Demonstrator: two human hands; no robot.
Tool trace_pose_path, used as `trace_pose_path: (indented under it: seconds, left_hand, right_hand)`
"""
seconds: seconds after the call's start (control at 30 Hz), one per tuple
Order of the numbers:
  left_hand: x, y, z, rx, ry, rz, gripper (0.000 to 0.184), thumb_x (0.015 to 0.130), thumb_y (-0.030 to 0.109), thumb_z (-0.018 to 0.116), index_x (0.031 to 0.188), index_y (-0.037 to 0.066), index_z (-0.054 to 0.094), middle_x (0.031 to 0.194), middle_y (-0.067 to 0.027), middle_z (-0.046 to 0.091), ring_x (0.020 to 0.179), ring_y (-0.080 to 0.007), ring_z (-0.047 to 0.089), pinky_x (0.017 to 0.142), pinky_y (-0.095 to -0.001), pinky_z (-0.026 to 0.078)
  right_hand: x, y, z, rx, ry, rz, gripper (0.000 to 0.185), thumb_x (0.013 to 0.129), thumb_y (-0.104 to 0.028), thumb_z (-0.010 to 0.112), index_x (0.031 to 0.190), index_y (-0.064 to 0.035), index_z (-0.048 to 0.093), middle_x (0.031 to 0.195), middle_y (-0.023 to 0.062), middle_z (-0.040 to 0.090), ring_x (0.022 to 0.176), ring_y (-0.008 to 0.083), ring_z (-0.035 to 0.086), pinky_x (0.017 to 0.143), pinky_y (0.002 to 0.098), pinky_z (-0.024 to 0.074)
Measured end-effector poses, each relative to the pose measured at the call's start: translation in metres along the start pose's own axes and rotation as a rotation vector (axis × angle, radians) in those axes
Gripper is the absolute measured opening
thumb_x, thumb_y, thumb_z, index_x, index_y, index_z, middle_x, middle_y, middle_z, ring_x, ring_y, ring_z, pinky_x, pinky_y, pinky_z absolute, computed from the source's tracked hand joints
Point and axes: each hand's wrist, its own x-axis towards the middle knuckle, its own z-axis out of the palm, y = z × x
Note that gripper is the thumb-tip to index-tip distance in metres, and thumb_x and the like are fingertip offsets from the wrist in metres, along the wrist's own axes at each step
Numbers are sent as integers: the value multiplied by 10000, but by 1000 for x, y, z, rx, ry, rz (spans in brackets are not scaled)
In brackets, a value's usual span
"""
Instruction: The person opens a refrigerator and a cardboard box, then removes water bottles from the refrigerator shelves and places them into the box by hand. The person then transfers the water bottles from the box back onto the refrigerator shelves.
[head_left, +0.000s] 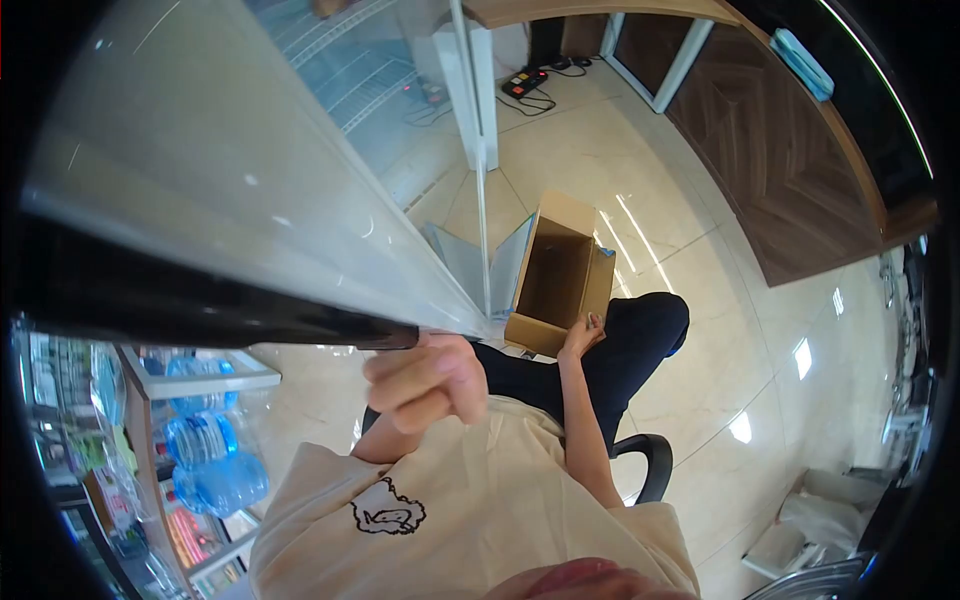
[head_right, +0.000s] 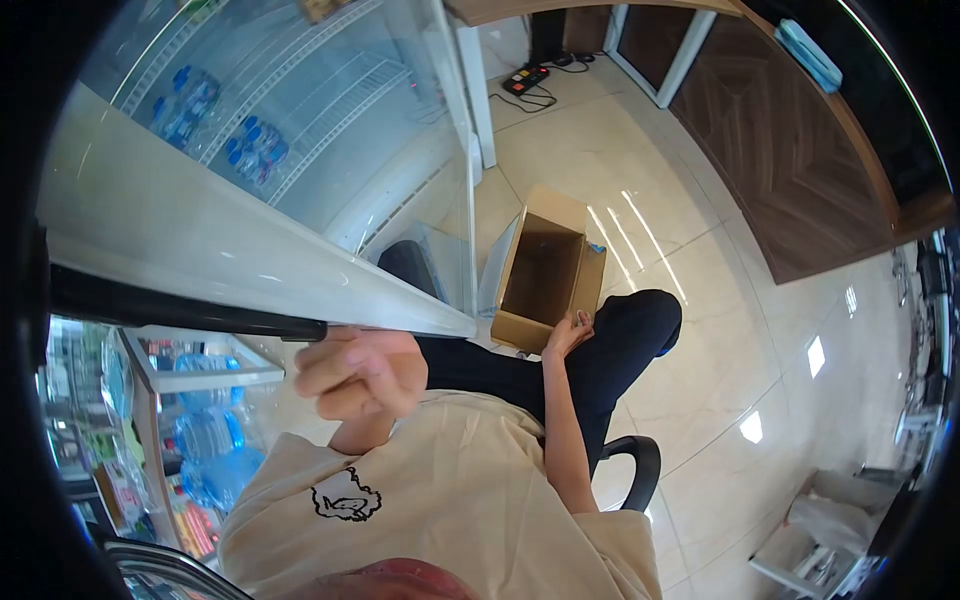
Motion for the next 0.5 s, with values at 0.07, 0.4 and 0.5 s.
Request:
trace_pose_path:
  seconds: [0.07, 0.4, 0.5]
  left_hand:
    - [1, 11, -1, -319, -105, -98, 148, 779, 57, 462, 917, 99, 429, 919, -60, 513, 836, -206, 466, 799, -330, 410]
    - [14, 64, 59, -485, -74, -54, 198, 718, 50, 575, 806, 156, 433, 992, 47, 669, 600, -124, 493, 791, -353, 292]
    - [13, 83, 82, -538, -75, -52, 235, 675, 26, 610, 781, 163, 451, 1008, 39, 721, 556, -112, 476, 814, -350, 269]
  right_hand:
    - [13, 14, -4, 96, 60, -15, 407, 923, -132, 685, 1259, 17, 509, 1303, 175, 471, 1271, 319, 460, 1114, 409, 357]
    - [12, 2, -45, 312, 217, 58, 411, 955, -152, 658, 1295, -10, 477, 1303, 138, 488, 1248, 274, 483, 1087, 369, 367]
    - [41, 30, -53, 362, 252, 10, 420, 955, -142, 656, 1304, -10, 462, 1297, 129, 483, 1237, 263, 483, 1085, 366, 367]
